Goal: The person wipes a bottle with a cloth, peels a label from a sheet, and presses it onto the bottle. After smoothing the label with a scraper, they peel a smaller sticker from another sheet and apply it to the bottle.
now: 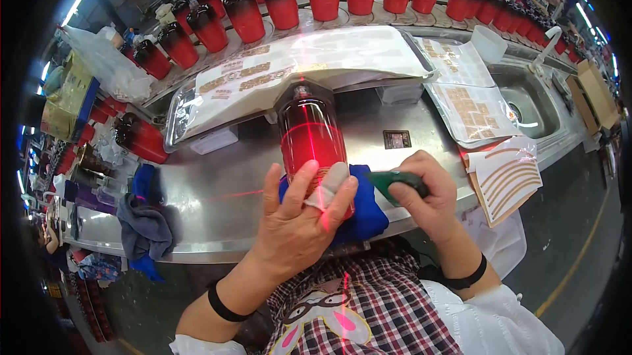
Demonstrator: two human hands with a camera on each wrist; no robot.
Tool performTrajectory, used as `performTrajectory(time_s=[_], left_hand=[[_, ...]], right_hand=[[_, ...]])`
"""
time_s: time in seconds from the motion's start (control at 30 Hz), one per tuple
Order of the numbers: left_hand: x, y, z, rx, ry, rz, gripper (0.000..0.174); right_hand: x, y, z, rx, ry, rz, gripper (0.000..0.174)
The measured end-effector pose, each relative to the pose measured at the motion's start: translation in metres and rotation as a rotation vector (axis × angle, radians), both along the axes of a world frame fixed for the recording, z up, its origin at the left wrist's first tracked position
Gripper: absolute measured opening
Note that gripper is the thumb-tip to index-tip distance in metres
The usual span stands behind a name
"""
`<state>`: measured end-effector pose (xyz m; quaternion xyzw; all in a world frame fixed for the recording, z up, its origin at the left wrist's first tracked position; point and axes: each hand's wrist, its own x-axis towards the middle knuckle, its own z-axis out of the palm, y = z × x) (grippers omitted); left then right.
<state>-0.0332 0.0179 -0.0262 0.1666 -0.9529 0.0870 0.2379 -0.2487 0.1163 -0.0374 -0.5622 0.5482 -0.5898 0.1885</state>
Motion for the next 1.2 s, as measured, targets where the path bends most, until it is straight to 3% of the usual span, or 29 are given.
performTrajectory(time_s=[0.13, 0.27, 0.33, 0.37, 0.47, 0.5, 0.53, 0.57, 0.67, 0.7, 0.73, 0.8, 0.83, 0.87, 0.93, 1.03, 1.13, 1.17, 1.2], left_hand=[[-0.013, 0.001, -0.001, -0.085, -0.044, -0.027, 0.054], [-0.018, 0.001, -0.001, -0.084, -0.019, -0.073, 0.049], [-0.014, 0.004, -0.006, 0.033, 0.097, -0.099, 0.051], [-0.006, 0.004, -0.014, 0.045, 0.173, -0.153, 0.061], [0.016, 0.012, -0.033, 0.240, 0.363, 0.097, 0.070], [0.020, 0.010, -0.037, 0.319, 0.384, 0.179, 0.081], [0.021, 0.010, -0.038, 0.331, 0.373, 0.191, 0.084], [0.022, 0.009, -0.039, 0.339, 0.366, 0.204, 0.087], [0.026, 0.004, -0.027, 0.257, 0.258, 0.237, 0.096], [0.026, 0.003, -0.017, 0.220, 0.211, 0.228, 0.096], [0.026, 0.003, -0.011, 0.181, 0.164, 0.214, 0.095], [0.026, 0.002, -0.006, 0.167, 0.178, 0.186, 0.096], [0.025, 0.002, -0.006, 0.157, 0.193, 0.179, 0.097], [0.024, 0.001, -0.011, 0.202, 0.239, 0.181, 0.098], [0.022, 0.000, -0.032, 0.302, 0.316, 0.180, 0.101], [0.023, -0.001, -0.045, 0.404, 0.376, 0.216, 0.104], [0.024, -0.002, -0.036, 0.403, 0.327, 0.211, 0.104], [0.025, -0.001, -0.031, 0.385, 0.306, 0.213, 0.104], [0.025, -0.001, -0.026, 0.364, 0.287, 0.216, 0.104]], right_hand=[[-0.006, 0.001, -0.003, -0.014, -0.069, -0.085, 0.013], [0.003, -0.006, 0.004, 0.172, -0.370, -0.064, 0.016], [0.006, -0.020, 0.006, 0.179, -0.295, -0.024, 0.018], [0.009, -0.028, 0.011, 0.194, -0.283, 0.027, 0.018], [0.012, -0.048, 0.015, 0.252, -0.209, 0.148, 0.020], [0.013, -0.055, 0.012, 0.229, -0.161, 0.143, 0.021], [0.013, -0.059, 0.010, 0.206, -0.110, 0.137, 0.021], [0.011, -0.059, 0.014, 0.254, -0.043, -0.014, 0.023], [0.017, -0.051, 0.021, 0.229, -0.187, 0.040, 0.024], [0.024, -0.054, 0.011, 0.049, -0.149, 0.176, 0.023], [0.028, -0.052, 0.015, 0.141, -0.078, 0.205, 0.021], [0.019, -0.057, 0.008, 0.214, -0.140, 0.023, 0.019], [0.016, -0.058, 0.009, 0.147, 0.012, -0.170, 0.016], [0.011, -0.058, 0.006, -0.047, 0.355, -0.270, 0.018], [0.025, -0.051, 0.021, -0.324, 0.657, -0.119, 0.025], [0.035, -0.031, 0.033, -0.228, 0.510, 0.439, 0.033], [0.020, -0.038, 0.025, -0.195, 0.433, 0.056, 0.035], [0.016, -0.041, 0.021, -0.236, 0.549, -0.041, 0.034], [0.018, -0.040, 0.025, -0.231, 0.506, 0.140, 0.033]])
